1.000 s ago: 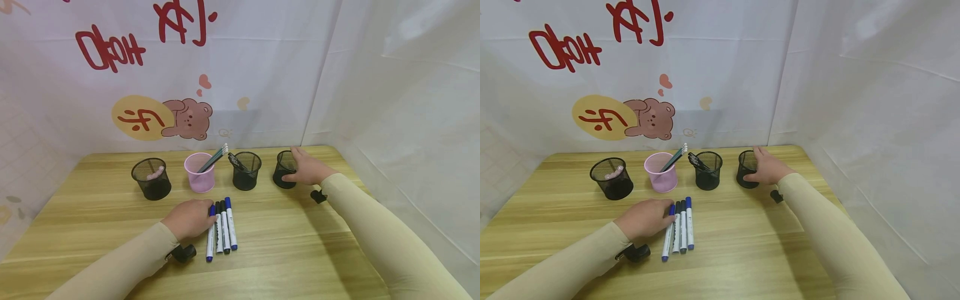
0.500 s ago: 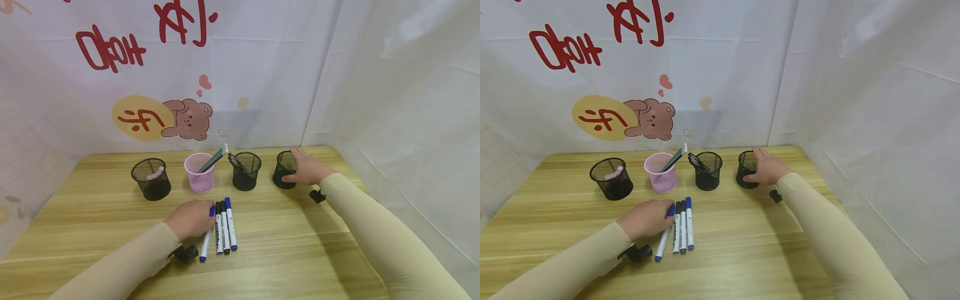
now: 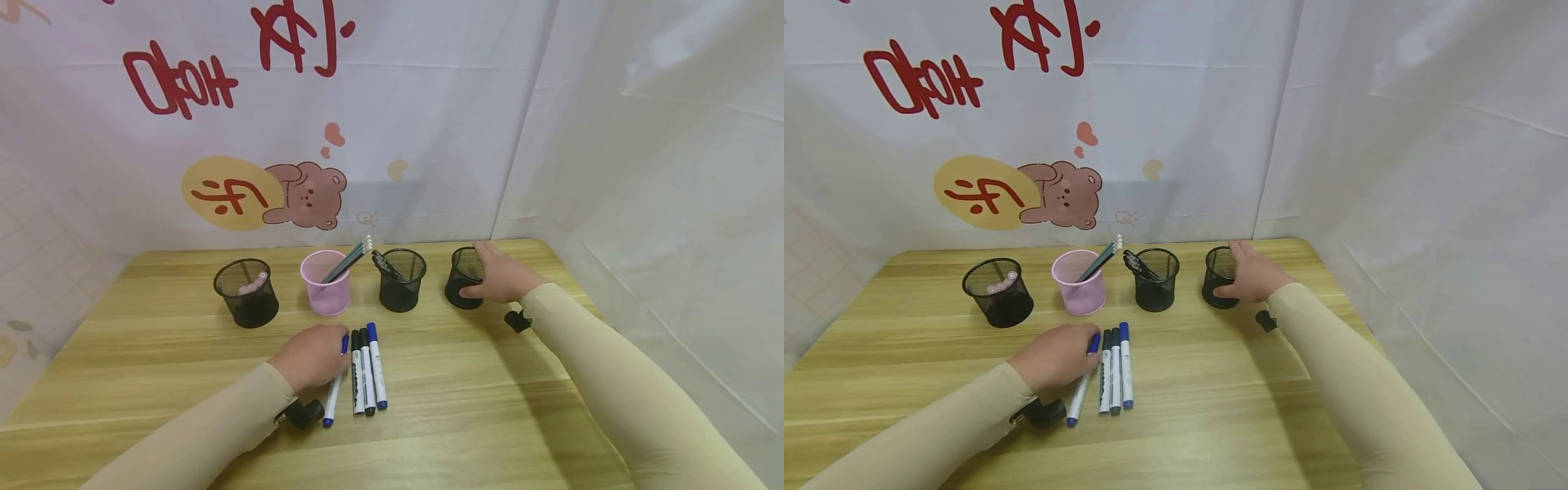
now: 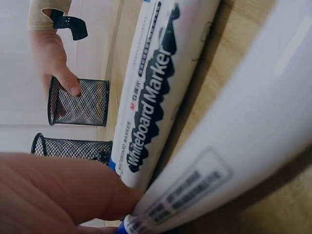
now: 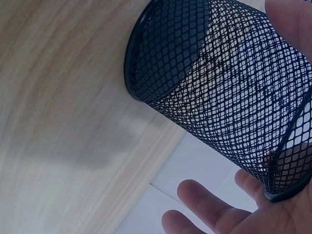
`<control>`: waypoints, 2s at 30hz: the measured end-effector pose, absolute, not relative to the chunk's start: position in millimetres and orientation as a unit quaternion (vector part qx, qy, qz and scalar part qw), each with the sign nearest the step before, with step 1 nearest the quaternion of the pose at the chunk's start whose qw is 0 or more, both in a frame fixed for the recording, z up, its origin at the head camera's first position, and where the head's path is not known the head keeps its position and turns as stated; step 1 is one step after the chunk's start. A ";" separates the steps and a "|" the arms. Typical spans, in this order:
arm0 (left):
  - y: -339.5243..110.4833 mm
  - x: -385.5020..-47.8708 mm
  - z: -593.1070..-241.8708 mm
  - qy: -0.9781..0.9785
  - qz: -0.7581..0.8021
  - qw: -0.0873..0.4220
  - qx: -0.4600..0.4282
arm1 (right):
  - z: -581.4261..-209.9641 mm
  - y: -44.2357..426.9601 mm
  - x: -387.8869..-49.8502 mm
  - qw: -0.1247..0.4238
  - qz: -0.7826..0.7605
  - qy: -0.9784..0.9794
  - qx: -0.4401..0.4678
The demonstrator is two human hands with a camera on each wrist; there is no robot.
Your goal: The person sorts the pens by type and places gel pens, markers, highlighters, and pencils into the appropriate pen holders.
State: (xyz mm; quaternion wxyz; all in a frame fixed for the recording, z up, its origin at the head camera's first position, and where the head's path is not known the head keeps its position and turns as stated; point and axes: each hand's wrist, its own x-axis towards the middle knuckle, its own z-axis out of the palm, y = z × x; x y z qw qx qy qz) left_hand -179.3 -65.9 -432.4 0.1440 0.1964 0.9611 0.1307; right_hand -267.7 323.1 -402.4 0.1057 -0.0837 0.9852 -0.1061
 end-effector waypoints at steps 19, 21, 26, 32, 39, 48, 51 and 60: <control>-71.0 -181.5 -422.5 0.954 0.220 0.115 0.168 | -397.8 320.2 -264.3 0.111 -0.108 0.985 -0.079; -71.3 -182.2 -422.1 0.954 0.225 0.111 0.164 | -397.6 319.9 -263.9 0.111 -0.108 0.985 -0.079; -71.4 -184.1 -419.4 0.949 0.253 0.112 0.150 | -397.7 319.5 -263.4 0.110 -0.109 0.985 -0.077; -70.4 -185.6 -413.3 0.936 0.304 0.094 0.149 | -398.8 320.4 -264.3 0.110 -0.109 0.985 -0.076; -68.8 -188.6 -407.4 0.918 0.357 0.062 0.163 | -399.4 321.1 -265.5 0.110 -0.115 0.984 -0.074; -64.9 -195.2 -403.1 0.889 0.424 0.028 0.168 | -399.0 320.5 -264.6 0.109 -0.117 0.984 -0.073; -63.1 -196.1 -401.5 0.878 0.449 0.023 0.168 | -398.2 319.9 -264.2 0.110 -0.118 0.984 -0.071; -56.8 -201.2 -400.6 0.834 0.524 0.009 0.172 | -400.0 321.0 -265.1 0.112 -0.116 0.984 -0.069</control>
